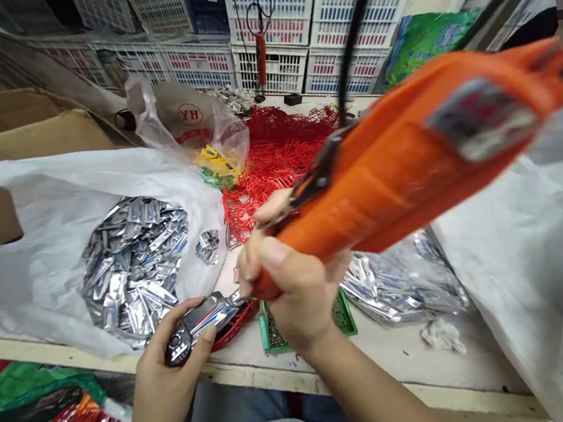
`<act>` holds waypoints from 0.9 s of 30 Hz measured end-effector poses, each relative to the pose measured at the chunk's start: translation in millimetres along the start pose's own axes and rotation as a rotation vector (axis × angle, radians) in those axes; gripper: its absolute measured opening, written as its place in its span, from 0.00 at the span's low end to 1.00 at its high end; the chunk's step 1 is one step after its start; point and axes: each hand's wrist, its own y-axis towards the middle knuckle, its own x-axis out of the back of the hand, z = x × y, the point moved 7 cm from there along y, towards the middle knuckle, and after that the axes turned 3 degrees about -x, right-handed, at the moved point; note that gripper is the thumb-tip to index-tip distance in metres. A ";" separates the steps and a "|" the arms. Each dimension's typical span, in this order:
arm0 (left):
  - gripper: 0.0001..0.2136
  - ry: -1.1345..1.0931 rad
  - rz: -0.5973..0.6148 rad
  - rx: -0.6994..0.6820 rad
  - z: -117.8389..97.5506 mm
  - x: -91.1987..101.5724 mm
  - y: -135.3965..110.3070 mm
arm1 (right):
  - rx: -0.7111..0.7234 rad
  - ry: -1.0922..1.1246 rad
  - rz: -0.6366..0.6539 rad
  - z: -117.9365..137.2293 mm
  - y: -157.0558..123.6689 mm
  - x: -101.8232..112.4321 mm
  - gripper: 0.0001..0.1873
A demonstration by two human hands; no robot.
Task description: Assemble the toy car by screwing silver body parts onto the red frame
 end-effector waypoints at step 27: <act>0.14 0.138 0.012 -0.471 -8.9 -1.7 -1.7 | -0.035 0.256 0.076 -33.7 -5.1 -24.4 0.06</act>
